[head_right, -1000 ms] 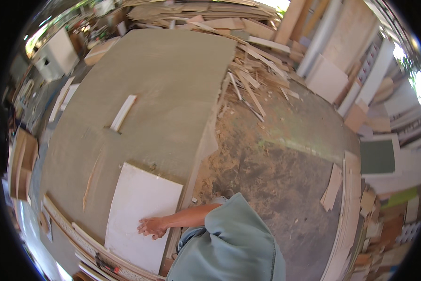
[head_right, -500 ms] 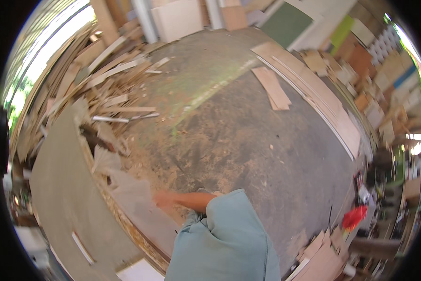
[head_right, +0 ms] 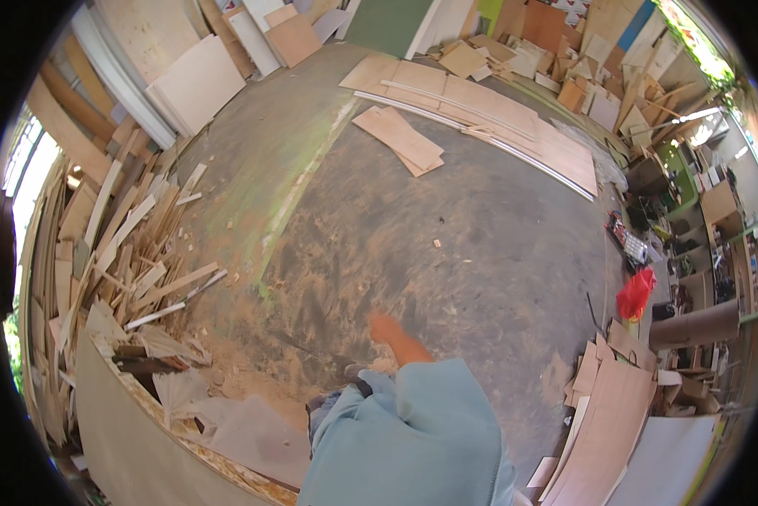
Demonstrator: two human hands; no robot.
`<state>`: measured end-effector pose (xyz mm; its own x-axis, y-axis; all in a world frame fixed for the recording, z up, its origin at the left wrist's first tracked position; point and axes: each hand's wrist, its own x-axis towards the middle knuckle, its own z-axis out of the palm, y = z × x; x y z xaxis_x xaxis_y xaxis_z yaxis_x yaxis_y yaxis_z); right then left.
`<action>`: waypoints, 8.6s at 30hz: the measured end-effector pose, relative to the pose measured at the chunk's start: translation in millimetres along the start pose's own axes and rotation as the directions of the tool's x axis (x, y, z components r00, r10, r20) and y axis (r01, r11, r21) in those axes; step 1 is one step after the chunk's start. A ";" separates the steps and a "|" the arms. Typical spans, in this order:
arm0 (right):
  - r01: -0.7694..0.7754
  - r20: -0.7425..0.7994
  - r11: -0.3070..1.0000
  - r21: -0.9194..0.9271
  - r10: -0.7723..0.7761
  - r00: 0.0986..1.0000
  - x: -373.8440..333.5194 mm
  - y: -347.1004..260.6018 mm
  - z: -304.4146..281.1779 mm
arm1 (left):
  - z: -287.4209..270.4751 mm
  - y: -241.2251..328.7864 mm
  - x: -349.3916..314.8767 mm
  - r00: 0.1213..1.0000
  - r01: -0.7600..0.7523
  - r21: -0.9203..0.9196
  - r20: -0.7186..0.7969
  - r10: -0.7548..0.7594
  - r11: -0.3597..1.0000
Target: The person applies glue to long wood strips on a workbench, then gathers several strips and moves them to another pile of plywood boards on the floor.
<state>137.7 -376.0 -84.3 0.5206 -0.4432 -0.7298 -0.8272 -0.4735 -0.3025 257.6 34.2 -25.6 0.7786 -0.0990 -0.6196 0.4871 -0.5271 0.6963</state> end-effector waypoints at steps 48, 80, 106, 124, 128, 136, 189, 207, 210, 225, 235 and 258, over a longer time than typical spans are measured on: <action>0.714 0.395 0.689 0.128 -0.696 0.600 212.5 -677.9 78.6 | -68.6 -40.2 96.0 0.749 0.264 -0.827 -0.149 -0.645 0.497; 0.779 0.175 0.445 0.441 -0.894 0.412 182.4 -971.1 183.3 | 176.2 140.1 216.6 0.194 -0.520 -0.854 -0.127 -0.973 0.008; 0.870 0.780 -0.492 0.035 -0.530 -0.331 -178.6 -822.6 451.3 | 97.9 81.9 30.9 -0.283 -0.752 -0.658 0.289 -0.914 0.025; 0.623 0.844 -0.750 0.220 -0.174 -0.508 -316.0 -819.3 612.2 | 132.4 188.3 208.6 0.054 -0.835 -0.371 0.680 -0.731 -0.407; 0.636 0.866 -0.751 0.180 -0.185 -0.464 -305.7 -838.2 589.9 | 94.9 148.9 164.0 -0.109 -0.652 -0.684 0.512 -0.852 -0.327; 0.737 0.804 -0.676 0.016 -0.429 -0.411 -181.5 -880.0 467.2 | 42.7 76.2 141.4 -0.106 -0.584 -0.788 0.313 -0.944 -0.196; 0.786 0.702 -0.013 0.619 0.459 -0.545 -320.2 -237.7 319.7 | 436.0 70.1 -39.9 -0.050 -0.994 -0.102 0.744 -0.667 -0.040; 0.826 0.818 0.038 0.562 0.126 -0.562 -509.3 12.8 418.2 | 266.0 -148.3 -566.9 -0.738 -0.547 -0.682 0.119 -0.664 0.486; 0.863 0.861 0.104 0.495 0.080 -0.503 -514.0 40.0 438.4 | 247.0 -186.4 -617.8 -0.736 -0.482 -0.739 0.051 -0.675 0.470; 0.728 0.755 -0.459 0.510 -0.167 -0.634 -526.5 54.6 430.3 | 153.6 -363.8 -733.1 -0.166 0.203 -0.893 -0.436 -0.885 0.402; 0.857 0.882 -0.309 0.412 -0.104 -0.460 -532.7 48.1 398.9 | 164.7 -399.9 -733.1 -0.078 -0.192 -0.812 -0.548 -0.833 0.552; 0.967 0.792 -0.254 -0.001 -0.590 -0.154 -605.6 76.3 465.0 | 155.4 -400.8 -731.7 -0.089 -0.210 -0.821 -0.525 -0.846 0.531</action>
<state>-339.0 210.2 49.4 0.2403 0.9510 -0.1946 0.7138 -0.3090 -0.6285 -568.8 186.8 92.4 -0.2738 0.8982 -0.3439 0.4203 0.4334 0.7972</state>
